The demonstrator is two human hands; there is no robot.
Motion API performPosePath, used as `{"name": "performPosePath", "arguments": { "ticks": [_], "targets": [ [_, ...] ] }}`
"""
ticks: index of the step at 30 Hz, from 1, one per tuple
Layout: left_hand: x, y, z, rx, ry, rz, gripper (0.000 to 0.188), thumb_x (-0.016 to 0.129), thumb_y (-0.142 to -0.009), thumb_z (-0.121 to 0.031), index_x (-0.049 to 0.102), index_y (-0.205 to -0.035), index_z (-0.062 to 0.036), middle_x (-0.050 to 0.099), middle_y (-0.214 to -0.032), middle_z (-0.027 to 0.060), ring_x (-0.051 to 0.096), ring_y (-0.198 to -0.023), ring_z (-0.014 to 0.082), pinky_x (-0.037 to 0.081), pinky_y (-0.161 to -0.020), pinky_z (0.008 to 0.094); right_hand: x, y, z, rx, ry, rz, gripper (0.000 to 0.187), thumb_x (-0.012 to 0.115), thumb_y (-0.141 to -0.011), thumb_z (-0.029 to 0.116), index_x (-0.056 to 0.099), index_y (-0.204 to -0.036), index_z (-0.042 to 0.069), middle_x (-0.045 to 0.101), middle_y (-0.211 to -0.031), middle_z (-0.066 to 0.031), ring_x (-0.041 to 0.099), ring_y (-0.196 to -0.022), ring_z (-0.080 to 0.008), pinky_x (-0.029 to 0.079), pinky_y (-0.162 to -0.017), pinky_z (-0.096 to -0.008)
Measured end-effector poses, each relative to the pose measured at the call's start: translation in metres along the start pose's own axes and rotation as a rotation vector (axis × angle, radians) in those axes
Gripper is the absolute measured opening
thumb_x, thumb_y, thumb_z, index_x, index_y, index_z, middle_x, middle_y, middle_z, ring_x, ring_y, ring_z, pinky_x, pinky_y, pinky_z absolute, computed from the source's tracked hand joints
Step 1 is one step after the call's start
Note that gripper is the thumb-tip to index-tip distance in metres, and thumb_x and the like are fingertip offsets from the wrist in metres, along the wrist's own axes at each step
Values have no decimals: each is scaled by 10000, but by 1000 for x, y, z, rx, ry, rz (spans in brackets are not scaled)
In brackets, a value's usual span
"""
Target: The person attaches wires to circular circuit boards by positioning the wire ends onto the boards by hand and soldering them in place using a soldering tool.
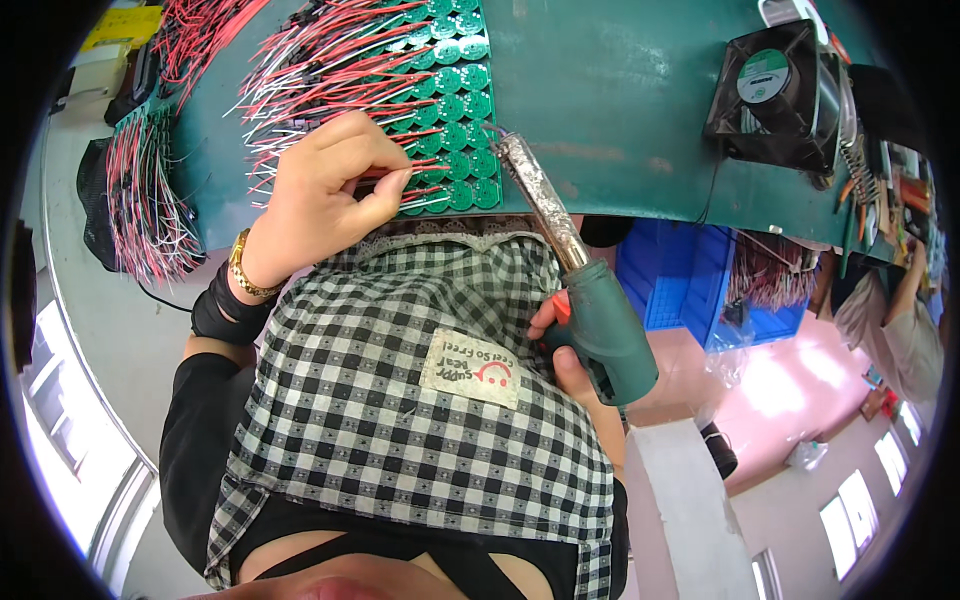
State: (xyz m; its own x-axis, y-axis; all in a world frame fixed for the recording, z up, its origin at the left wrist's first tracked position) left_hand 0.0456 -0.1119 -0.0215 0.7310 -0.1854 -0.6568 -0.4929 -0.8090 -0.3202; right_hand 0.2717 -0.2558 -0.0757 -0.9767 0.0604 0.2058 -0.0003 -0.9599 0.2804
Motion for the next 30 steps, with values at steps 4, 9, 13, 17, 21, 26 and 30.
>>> {"name": "performPosePath", "arguments": {
  "ticks": [4, 9, 13, 17, 21, 26, 30],
  "targets": [
    [1, 2, 2, -38, -41, -34, 103, 665, -715, 30, 624, -795, -19, 550, -710, 47, 546, -605, 136, 439, -522, 242, -1, 6, 3, 101, 57, 18, 600, 714, -762, 440, 514, -1103, -10, 580, -881, -98, 579, -754, -174, 492, -689, -309],
    [3, 0, 4, -66, -33, -16, 98, 638, -690, 33, 565, -733, -17, 517, -681, 60, 527, -579, 156, 430, -518, 256, 5, 1, 10, 134, 102, 87, 586, 703, -770, 432, 527, -1104, -16, 582, -871, -99, 576, -736, -173, 489, -673, -299],
    [8, -1, 3, -97, -61, 13, 100, 638, -689, 18, 550, -722, -18, 505, -674, 66, 522, -574, 164, 427, -520, 265, 0, 5, -5, 94, 82, 58, 546, 687, -770, 428, 569, -1041, -32, 587, -845, -97, 574, -719, -169, 474, -656, -288],
    [9, -2, 3, -84, -74, 16, 97, 637, -689, 14, 555, -728, -21, 504, -675, 66, 520, -569, 168, 428, -517, 268, -1, 3, -9, 57, 78, 83, 517, 673, -772, 424, 586, -991, -37, 588, -832, -94, 575, -716, -167, 470, -650, -287],
    [9, -3, 2, -95, -91, 13, 92, 632, -692, 14, 557, -730, -25, 504, -676, 65, 523, -566, 173, 435, -515, 262, 0, 1, -11, 18, 70, 142, 499, 672, -777, 391, 573, -1016, -36, 586, -854, -95, 576, -716, -168, 471, -650, -287],
    [11, -2, 4, -101, -110, 34, 94, 634, -695, 8, 558, -737, -25, 506, -681, 66, 537, -575, 177, 447, -522, 273, 6, -1, 6, 119, 62, 117, 533, 697, -772, 373, 546, -1084, -31, 584, -887, -101, 580, -739, -178, 481, -667, -288],
    [10, -2, 3, -105, -116, 50, 96, 632, -695, 6, 556, -745, -24, 506, -686, 68, 543, -586, 191, 454, -534, 282, -1, 0, 9, 30, 61, 114, 575, 716, -768, 367, 511, -1143, -18, 587, -914, -120, 587, -766, -196, 494, -693, -311]
  ]
}}
Point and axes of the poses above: each hand's wrist, its own y-axis away from the middle knuckle, its own x-axis out of the palm, z = x × y, the point moved 6 cm from there along -y, towards the middle knuckle
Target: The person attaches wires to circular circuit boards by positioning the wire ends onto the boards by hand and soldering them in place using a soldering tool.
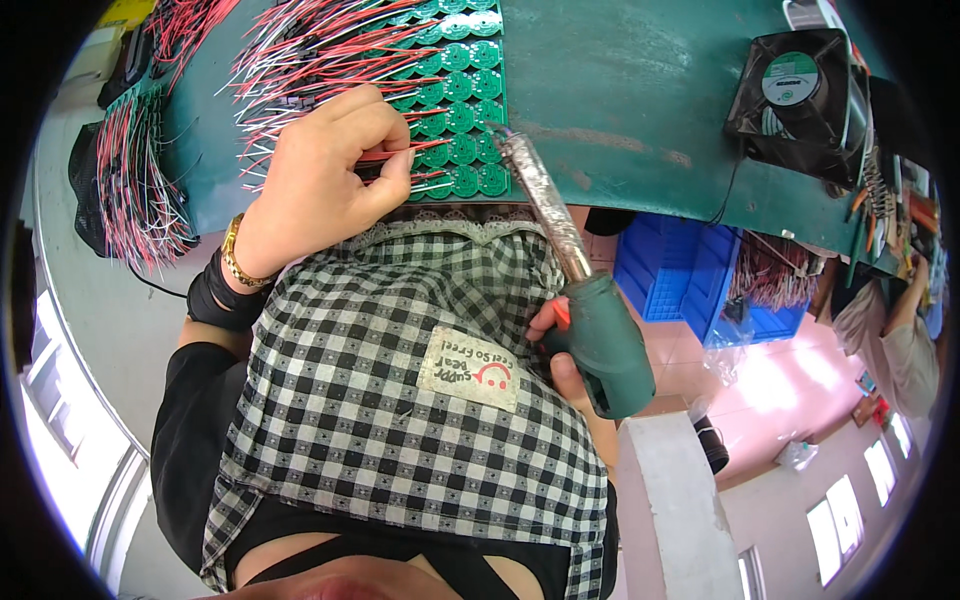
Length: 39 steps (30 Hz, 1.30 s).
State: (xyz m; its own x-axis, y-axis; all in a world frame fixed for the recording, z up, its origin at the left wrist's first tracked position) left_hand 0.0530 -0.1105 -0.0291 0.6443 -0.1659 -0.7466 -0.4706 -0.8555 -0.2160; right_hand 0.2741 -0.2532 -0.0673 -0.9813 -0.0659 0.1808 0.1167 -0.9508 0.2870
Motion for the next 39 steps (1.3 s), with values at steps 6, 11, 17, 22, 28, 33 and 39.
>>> {"name": "performPosePath", "arguments": {
  "ticks": [6, 11, 17, 22, 28, 33, 39],
  "targets": [
    [1, 0, -1, -2, -26, 11, 98, 628, -695, 8, 548, -741, -24, 500, -683, 71, 537, -587, 197, 447, -532, 286, -10, 9, -16, -21, -96, -99, 604, 733, -756, 386, 493, -1148, -4, 590, -911, -138, 589, -776, -206, 500, -701, -329],
    [0, 1, -1, -7, -22, 9, 95, 637, -712, 4, 556, -752, -25, 503, -689, 72, 530, -594, 197, 440, -533, 289, -11, 9, -17, 7, -74, -88, 627, 744, -744, 407, 487, -1147, 2, 584, -905, -133, 588, -785, -206, 498, -700, -329],
    [-1, 0, -2, 118, 102, 28, 105, 678, -730, 7, 618, -805, -33, 538, -776, 57, 546, -657, 181, 446, -556, 277, -7, 15, -23, 95, -158, -139, 637, 742, -736, 448, 502, -1127, 7, 572, -897, -117, 582, -787, -196, 494, -701, -329],
    [7, 3, 2, 74, 137, 93, 117, 680, -704, 5, 600, -781, -33, 529, -763, 64, 543, -651, 188, 444, -550, 278, 3, 5, 8, 261, 4, -64, 653, 724, -731, 498, 528, -1109, 3, 575, -907, -102, 579, -787, -187, 490, -720, -328],
    [13, -1, 2, 39, 23, 106, 110, 649, -679, -3, 565, -744, -31, 508, -722, 66, 544, -611, 201, 451, -535, 280, 6, 1, 11, 241, 65, -4, 619, 704, -740, 504, 559, -1059, -7, 576, -904, -93, 570, -783, -176, 468, -721, -303],
    [14, -2, 1, 31, -12, 92, 102, 632, -670, -4, 558, -734, -33, 509, -710, 64, 546, -591, 202, 452, -524, 282, 8, 3, 11, 281, 37, -29, 582, 704, -747, 477, 567, -1042, -5, 574, -911, -103, 561, -796, -172, 457, -734, -300],
    [13, 0, 2, 17, -12, 78, 108, 632, -660, -4, 553, -727, -36, 507, -711, 63, 542, -591, 203, 446, -520, 288, 7, 5, 7, 220, -76, -52, 462, 724, -763, 346, 555, -1059, 34, 564, -953, -123, 558, -818, -197, 466, -744, -322]
  ]
}}
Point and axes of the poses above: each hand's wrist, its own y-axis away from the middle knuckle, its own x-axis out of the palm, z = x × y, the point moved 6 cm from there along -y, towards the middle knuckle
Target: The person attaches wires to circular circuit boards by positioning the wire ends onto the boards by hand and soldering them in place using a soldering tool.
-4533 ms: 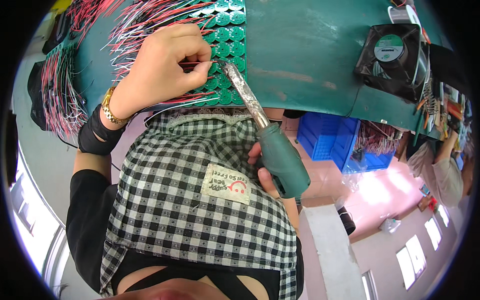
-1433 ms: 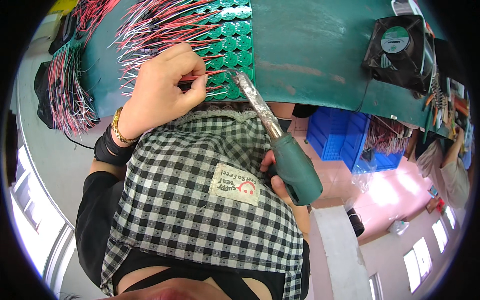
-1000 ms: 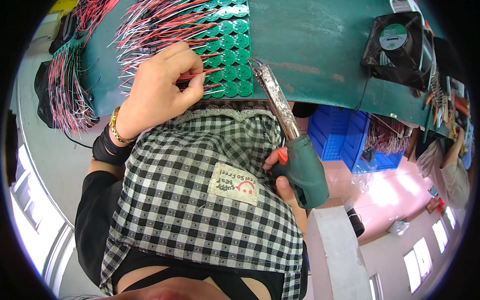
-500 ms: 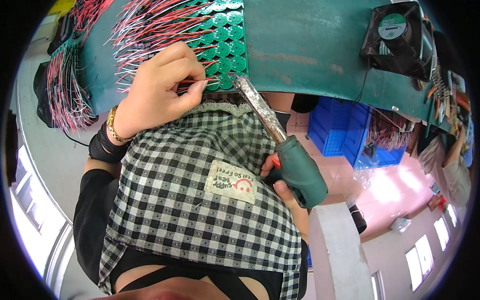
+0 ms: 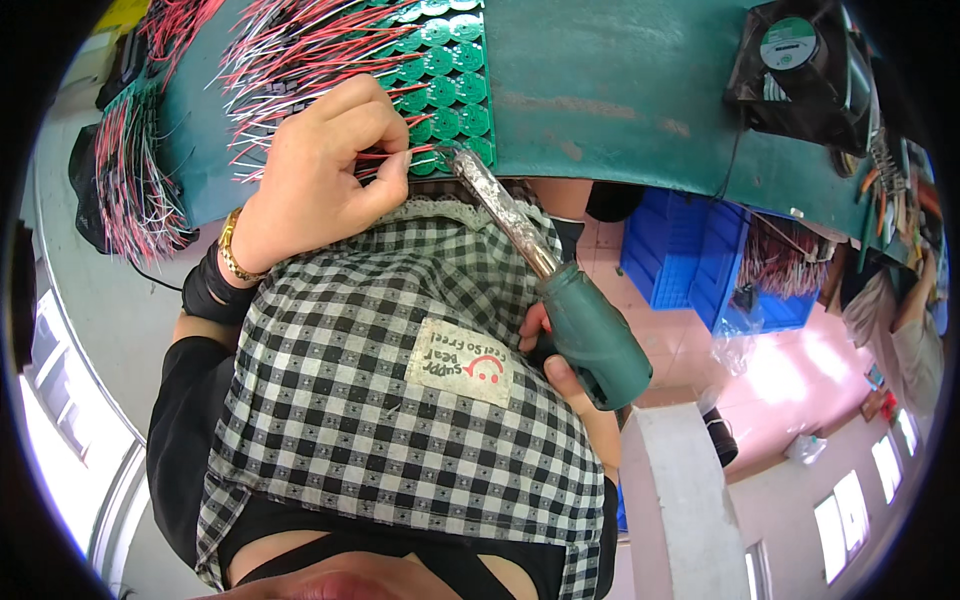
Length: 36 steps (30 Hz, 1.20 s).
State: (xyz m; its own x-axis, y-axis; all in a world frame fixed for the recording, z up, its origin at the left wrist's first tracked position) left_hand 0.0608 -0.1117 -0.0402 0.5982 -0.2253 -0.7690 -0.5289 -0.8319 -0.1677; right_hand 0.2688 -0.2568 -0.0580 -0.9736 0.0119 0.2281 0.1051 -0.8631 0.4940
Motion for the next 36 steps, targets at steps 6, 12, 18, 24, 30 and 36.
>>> {"name": "performPosePath", "arguments": {
  "ticks": [6, 12, 18, 24, 30, 36],
  "targets": [
    [2, 0, -1, 37, -33, -37, 129, 653, -646, -21, 548, -714, -52, 493, -703, 54, 528, -579, 213, 437, -501, 296, -4, -1, -3, 10, -2, 53, 493, 735, -760, 354, 537, -1082, 38, 565, -960, -133, 564, -825, -198, 478, -746, -326],
    [2, 1, -1, 30, -65, -40, 133, 656, -641, -31, 547, -713, -54, 489, -701, 49, 530, -572, 208, 436, -490, 302, -14, 2, -18, -28, -9, -22, 564, 717, -778, 361, 486, -1111, -31, 577, -924, -157, 593, -786, -212, 498, -734, -329],
    [3, 1, -2, 37, -55, -45, 134, 656, -640, -29, 549, -717, -55, 489, -699, 50, 533, -569, 205, 437, -488, 295, -19, 5, -17, -204, 7, 13, 533, 648, -849, 274, 399, -1181, -61, 574, -909, -193, 607, -756, -227, 516, -723, -346],
    [2, 3, -3, 29, -73, -60, 142, 659, -643, -31, 550, -725, -71, 494, -728, 46, 522, -552, 209, 427, -469, 305, -28, -2, -10, -193, 30, 144, 531, 620, -861, 200, 348, -1251, -35, 564, -924, -228, 598, -786, -249, 517, -718, -369],
    [-4, 2, -6, 28, -73, -11, 147, 665, -659, -27, 550, -738, -74, 498, -754, 52, 519, -572, 218, 428, -485, 309, -8, -12, 10, -303, 25, 0, 554, 653, -811, 286, 410, -1203, -21, 570, -920, -200, 597, -781, -237, 512, -704, -346],
    [-55, -5, 6, 146, -13, -207, 118, 642, -720, 27, 562, -778, -38, 489, -737, 67, 513, -624, 207, 442, -545, 306, -10, -38, -7, -557, -142, -48, 564, 601, -825, 216, 334, -1234, -68, 564, -849, -226, 585, -664, -250, 526, -618, -335]
  ]
}}
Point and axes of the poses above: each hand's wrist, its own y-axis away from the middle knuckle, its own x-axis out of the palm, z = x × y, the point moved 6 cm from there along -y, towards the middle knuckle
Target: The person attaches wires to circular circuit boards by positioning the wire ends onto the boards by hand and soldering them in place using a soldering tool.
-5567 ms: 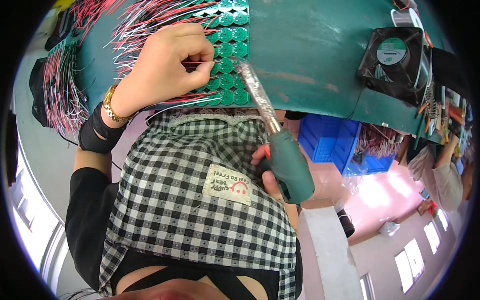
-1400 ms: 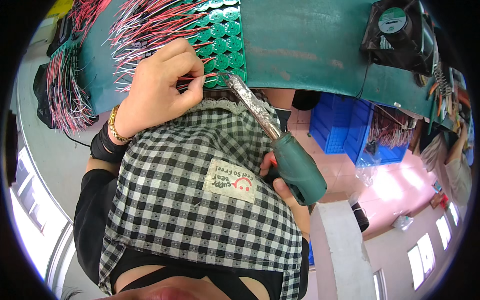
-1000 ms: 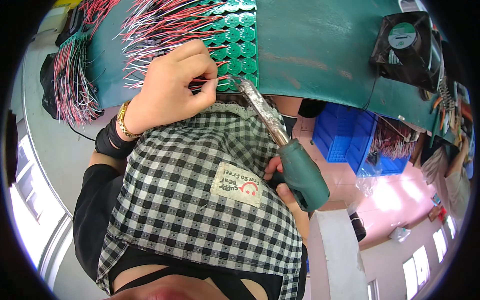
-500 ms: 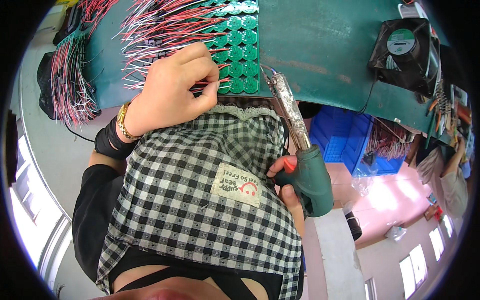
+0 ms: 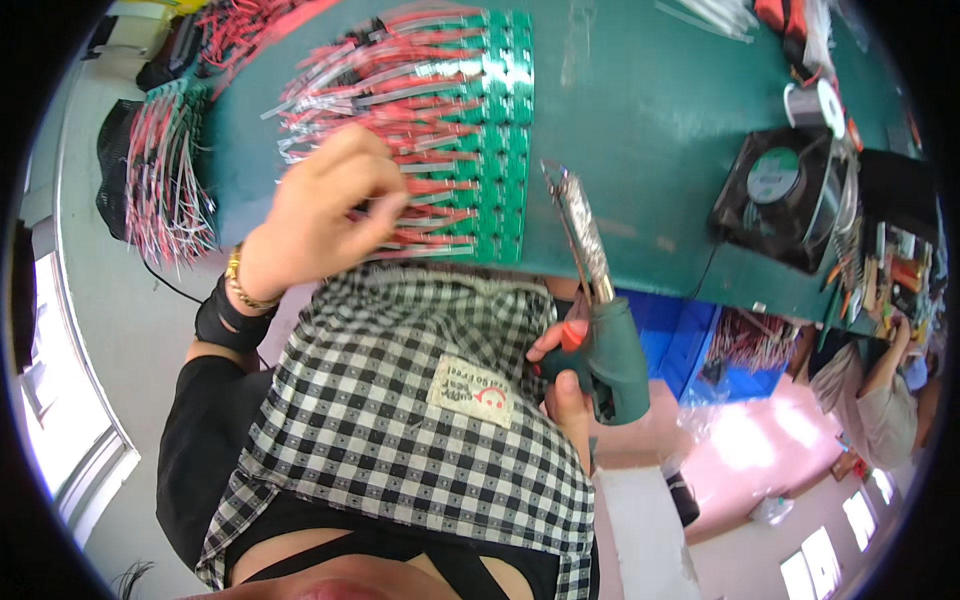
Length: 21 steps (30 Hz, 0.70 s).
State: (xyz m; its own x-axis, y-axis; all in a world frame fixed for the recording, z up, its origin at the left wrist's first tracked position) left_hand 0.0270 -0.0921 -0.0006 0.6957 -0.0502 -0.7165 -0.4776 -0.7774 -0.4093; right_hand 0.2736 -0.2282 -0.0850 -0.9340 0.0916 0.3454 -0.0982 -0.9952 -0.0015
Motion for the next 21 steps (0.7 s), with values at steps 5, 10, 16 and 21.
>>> {"name": "performPosePath", "arguments": {
  "ticks": [5, 10, 16, 21],
  "targets": [
    [-83, -23, 85, -164, -409, -166, 45, 618, -800, -15, 583, -826, -3, 527, -771, 92, 537, -674, 213, 458, -621, 292, -1, -4, -6, 19, -8, -12, 566, 616, -809, 256, 374, -1209, -62, 564, -824, -216, 572, -638, -231, 523, -600, -321],
    [-59, -85, 139, -141, -544, -115, 145, 623, -826, -167, 627, -900, -43, 578, -901, 123, 583, -868, 304, 477, -743, 392, -2, -1, 0, -38, -37, -52, 535, 620, -825, 298, 412, -1213, -6, 558, -820, -168, 553, -659, -204, 467, -622, -301],
    [1, -172, 105, 169, -526, 10, 168, 630, -804, -191, 619, -883, -43, 563, -927, 113, 580, -886, 317, 497, -746, 404, 3, -7, -6, 31, -26, -18, 517, 637, -818, 274, 420, -1195, -6, 556, -841, -169, 558, -684, -208, 495, -637, -306],
    [52, -198, 113, 211, -943, 143, 75, 625, -753, -141, 632, -760, -66, 584, -832, 85, 608, -799, 268, 487, -676, 383, 6, -5, 1, 101, 83, -43, 513, 637, -812, 251, 414, -1197, -4, 558, -858, -172, 560, -712, -208, 493, -651, -314]
  ]
}}
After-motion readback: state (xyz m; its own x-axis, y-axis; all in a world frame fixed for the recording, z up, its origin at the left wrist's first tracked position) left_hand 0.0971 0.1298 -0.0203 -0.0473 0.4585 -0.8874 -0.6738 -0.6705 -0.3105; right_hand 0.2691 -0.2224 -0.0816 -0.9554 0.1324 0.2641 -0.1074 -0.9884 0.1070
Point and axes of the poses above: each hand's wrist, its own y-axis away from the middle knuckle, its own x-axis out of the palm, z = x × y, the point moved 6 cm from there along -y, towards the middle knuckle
